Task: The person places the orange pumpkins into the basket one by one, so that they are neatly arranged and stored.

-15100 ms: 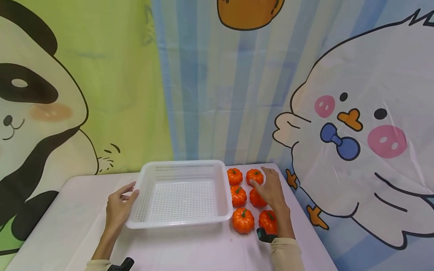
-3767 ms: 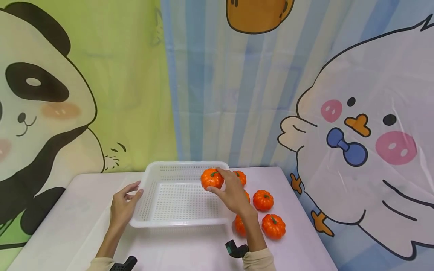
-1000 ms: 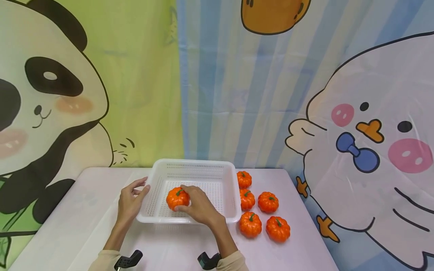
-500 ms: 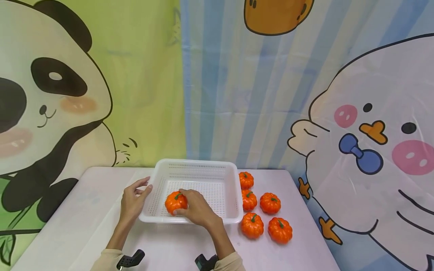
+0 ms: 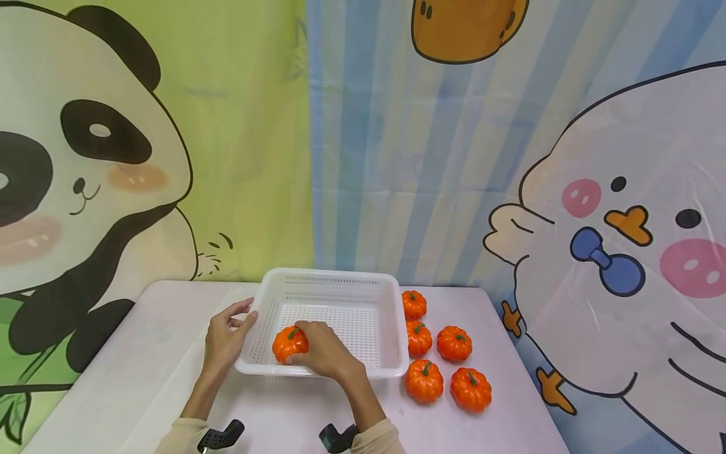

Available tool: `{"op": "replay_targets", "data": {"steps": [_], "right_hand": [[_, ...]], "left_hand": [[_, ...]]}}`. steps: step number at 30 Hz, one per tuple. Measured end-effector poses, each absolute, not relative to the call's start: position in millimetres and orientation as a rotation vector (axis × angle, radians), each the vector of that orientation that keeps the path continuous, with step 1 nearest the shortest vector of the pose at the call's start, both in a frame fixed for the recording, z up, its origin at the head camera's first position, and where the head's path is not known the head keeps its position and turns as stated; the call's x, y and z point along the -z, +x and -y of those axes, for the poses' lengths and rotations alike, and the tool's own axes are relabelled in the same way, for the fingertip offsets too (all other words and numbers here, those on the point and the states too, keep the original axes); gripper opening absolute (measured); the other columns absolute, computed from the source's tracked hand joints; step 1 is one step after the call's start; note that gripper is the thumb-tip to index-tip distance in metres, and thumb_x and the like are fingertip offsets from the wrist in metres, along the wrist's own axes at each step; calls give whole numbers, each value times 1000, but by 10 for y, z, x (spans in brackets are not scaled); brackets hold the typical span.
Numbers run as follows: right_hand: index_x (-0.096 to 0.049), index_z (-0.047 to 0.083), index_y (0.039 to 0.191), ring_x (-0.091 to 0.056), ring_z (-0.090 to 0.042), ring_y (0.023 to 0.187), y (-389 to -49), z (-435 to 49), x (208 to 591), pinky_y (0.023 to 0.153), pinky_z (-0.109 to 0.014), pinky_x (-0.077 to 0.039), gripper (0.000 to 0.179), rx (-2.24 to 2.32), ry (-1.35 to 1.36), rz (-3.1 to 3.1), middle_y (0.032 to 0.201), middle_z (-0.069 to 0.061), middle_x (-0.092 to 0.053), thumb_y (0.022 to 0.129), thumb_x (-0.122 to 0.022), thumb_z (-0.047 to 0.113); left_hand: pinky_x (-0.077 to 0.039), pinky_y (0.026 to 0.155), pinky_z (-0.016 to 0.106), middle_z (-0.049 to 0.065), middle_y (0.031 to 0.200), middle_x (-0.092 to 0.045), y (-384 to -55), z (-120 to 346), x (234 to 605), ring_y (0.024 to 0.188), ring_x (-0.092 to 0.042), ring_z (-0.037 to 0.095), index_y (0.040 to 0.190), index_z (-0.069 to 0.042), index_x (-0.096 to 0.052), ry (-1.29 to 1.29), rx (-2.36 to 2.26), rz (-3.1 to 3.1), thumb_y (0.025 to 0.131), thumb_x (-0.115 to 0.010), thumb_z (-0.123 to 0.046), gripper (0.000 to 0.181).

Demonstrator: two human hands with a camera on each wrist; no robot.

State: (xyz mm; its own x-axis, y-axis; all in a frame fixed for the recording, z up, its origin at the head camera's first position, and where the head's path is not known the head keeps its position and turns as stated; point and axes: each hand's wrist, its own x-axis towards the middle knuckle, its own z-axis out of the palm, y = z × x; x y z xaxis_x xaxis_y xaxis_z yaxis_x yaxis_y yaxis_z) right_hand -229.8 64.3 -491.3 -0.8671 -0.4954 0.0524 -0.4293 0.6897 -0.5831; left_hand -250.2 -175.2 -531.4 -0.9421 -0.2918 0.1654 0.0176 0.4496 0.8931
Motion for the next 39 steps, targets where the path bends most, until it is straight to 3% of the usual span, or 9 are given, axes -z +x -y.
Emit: {"op": "replay_targets", "data": {"steps": [22,39], "right_hand": [[-72,1,136,-69,-22,113,-2409,-533,4931,106,-36,-54,60,774,-894,-2793,128,-8,-79,85,-95,24],[-67,7,133,-63,-14,98,-2448,-484,4950,95,-28,-57,57,711,-831,-2782,115,-8,-76,86,-94,24]], "left_hand": [[-46,80,32,13,133,-76,-2507,1744,5343,94,-66,23,145,-15,-72,234,1466,2402,106,-69,-28,40],[-47,81,32,13,133,-76,-2502,1734,5325,95,-67,24,145,-16,-72,242,1469,2405,106,-69,-28,40]]}}
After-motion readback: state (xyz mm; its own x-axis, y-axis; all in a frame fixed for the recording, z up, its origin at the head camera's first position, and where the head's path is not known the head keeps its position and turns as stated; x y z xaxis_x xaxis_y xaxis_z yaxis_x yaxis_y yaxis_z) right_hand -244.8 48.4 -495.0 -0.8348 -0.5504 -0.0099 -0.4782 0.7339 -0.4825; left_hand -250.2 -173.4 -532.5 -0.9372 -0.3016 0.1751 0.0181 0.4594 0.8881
